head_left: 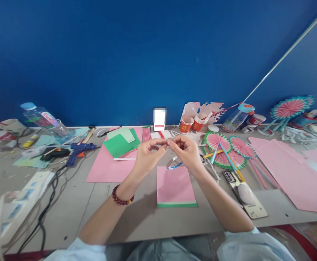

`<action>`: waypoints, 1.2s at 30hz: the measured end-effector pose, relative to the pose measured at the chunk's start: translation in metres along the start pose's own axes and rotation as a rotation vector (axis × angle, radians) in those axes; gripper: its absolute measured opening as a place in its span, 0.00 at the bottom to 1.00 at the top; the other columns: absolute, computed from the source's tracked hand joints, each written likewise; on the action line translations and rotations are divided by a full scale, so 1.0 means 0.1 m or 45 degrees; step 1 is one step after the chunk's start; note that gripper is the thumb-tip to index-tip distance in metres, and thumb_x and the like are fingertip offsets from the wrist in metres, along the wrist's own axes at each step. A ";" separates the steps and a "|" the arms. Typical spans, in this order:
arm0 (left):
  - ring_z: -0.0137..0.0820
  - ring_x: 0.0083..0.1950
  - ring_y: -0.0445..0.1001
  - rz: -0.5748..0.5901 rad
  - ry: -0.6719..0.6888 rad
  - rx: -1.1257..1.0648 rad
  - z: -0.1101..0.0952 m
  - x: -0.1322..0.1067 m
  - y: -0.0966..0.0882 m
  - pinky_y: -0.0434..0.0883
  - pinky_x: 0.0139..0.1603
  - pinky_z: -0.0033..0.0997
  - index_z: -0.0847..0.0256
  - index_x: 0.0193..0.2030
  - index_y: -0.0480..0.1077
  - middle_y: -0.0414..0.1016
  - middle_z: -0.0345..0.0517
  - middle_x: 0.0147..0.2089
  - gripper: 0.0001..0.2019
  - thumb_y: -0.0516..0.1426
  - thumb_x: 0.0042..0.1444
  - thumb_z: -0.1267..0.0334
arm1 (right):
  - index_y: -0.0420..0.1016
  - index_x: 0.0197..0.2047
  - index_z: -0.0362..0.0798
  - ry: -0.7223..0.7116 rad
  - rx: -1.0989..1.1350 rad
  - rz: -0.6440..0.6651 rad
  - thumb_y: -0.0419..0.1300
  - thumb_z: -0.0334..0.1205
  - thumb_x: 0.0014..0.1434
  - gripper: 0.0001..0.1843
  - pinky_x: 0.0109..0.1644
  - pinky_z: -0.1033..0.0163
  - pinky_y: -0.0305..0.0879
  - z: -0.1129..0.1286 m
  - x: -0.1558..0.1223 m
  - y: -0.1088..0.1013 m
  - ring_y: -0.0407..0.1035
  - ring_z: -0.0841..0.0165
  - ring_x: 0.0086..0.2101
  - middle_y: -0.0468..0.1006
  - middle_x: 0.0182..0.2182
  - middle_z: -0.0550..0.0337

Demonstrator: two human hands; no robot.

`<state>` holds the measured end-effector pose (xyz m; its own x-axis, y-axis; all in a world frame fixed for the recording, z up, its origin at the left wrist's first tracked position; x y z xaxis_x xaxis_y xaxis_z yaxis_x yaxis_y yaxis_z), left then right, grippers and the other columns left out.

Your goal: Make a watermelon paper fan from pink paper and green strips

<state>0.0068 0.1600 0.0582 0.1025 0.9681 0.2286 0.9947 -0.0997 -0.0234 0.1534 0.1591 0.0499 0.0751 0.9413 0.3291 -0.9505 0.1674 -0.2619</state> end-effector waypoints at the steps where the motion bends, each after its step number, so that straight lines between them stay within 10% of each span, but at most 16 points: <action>1: 0.34 0.41 0.77 0.013 -0.007 -0.019 -0.01 0.00 0.00 0.73 0.41 0.30 0.58 0.36 0.79 0.81 0.46 0.37 0.08 0.60 0.48 0.68 | 0.67 0.25 0.47 0.004 0.004 -0.001 0.61 0.50 0.54 0.16 0.22 0.67 0.47 0.00 0.01 0.00 0.51 0.76 0.19 0.59 0.16 0.69; 36: 0.33 0.37 0.77 -0.060 -0.102 -0.119 0.09 0.09 -0.04 0.73 0.41 0.32 0.59 0.32 0.79 0.81 0.46 0.35 0.08 0.64 0.48 0.57 | 0.67 0.32 0.49 -0.034 -0.139 0.114 0.59 0.45 0.55 0.09 0.26 0.67 0.55 0.04 -0.07 0.06 0.59 0.73 0.22 0.68 0.22 0.65</action>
<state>0.0036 0.1716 0.0517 0.0587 0.9872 0.1485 0.9945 -0.0707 0.0772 0.1459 0.1523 0.0494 -0.0177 0.9461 0.3234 -0.9145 0.1154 -0.3878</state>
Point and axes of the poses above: each hand's wrist, its own x-axis towards the middle knuckle, its own y-axis out of the palm, z = x × y, the point moved 1 cm from there along x, towards the middle knuckle
